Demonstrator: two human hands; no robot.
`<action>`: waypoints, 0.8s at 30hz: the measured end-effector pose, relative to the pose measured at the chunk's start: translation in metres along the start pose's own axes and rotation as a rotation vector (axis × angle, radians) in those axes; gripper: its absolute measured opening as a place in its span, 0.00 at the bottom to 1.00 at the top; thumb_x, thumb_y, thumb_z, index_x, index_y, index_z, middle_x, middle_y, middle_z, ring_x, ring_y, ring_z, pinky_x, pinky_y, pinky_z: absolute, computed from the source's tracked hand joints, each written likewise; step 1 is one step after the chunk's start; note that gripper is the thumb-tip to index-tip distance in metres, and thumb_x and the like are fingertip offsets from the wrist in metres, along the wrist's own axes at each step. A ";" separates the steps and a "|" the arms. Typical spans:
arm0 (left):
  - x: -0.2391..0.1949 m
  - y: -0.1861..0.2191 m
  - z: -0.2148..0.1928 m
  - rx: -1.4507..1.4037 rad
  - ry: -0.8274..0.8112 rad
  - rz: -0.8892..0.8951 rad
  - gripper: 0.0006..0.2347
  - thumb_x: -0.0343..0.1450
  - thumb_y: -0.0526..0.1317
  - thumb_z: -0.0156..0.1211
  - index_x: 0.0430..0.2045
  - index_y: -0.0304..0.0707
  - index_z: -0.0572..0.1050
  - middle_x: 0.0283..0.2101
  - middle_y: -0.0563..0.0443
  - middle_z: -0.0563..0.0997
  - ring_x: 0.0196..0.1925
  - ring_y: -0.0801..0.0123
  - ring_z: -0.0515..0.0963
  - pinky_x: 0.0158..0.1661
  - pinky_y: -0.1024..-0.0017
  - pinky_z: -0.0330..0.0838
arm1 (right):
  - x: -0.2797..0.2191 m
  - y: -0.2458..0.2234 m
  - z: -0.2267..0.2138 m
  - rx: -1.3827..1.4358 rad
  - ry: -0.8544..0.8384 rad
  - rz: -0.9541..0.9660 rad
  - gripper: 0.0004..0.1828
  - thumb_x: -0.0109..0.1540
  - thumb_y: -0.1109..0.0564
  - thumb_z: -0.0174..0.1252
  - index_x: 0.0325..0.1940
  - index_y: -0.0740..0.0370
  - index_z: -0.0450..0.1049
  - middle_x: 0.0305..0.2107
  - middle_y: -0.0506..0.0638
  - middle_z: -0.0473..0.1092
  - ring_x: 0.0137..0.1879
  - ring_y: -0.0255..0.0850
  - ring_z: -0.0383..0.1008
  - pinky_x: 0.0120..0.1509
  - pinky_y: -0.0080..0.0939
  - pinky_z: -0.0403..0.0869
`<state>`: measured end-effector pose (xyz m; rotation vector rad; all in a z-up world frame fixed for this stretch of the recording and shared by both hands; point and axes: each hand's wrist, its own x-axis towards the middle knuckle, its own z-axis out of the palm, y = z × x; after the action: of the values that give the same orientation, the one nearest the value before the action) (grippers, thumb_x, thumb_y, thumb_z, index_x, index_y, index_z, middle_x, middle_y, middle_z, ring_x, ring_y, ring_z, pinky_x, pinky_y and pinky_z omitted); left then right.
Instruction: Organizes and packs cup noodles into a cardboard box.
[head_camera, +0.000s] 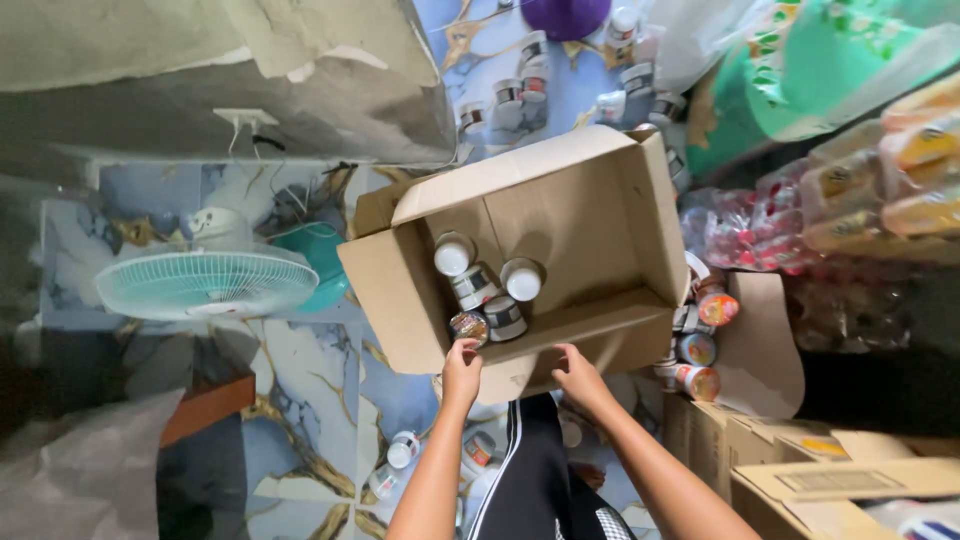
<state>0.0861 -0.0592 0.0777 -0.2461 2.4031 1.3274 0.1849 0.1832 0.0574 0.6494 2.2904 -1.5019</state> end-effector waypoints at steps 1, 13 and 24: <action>0.010 -0.010 0.005 0.025 0.001 -0.012 0.12 0.66 0.33 0.60 0.44 0.37 0.76 0.41 0.43 0.81 0.43 0.58 0.82 0.47 0.64 0.76 | 0.016 0.010 0.002 -0.064 -0.042 0.066 0.31 0.58 0.59 0.59 0.66 0.58 0.64 0.50 0.61 0.74 0.56 0.53 0.76 0.60 0.47 0.73; 0.131 -0.014 0.058 0.280 0.052 -0.097 0.25 0.64 0.33 0.65 0.58 0.41 0.68 0.63 0.34 0.66 0.59 0.38 0.71 0.56 0.52 0.70 | 0.164 -0.031 0.023 -0.659 -0.270 0.051 0.46 0.56 0.61 0.60 0.75 0.37 0.53 0.75 0.52 0.49 0.56 0.64 0.71 0.57 0.59 0.75; 0.260 -0.024 0.066 0.521 0.072 -0.157 0.44 0.61 0.35 0.72 0.73 0.64 0.52 0.73 0.34 0.50 0.70 0.23 0.56 0.60 0.40 0.64 | 0.236 0.004 0.064 -0.723 -0.445 -0.009 0.49 0.59 0.61 0.56 0.81 0.41 0.41 0.79 0.56 0.30 0.54 0.68 0.72 0.52 0.56 0.78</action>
<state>-0.1268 -0.0084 -0.0795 -0.3283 2.6242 0.6020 -0.0104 0.1719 -0.0886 0.0838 2.2324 -0.6280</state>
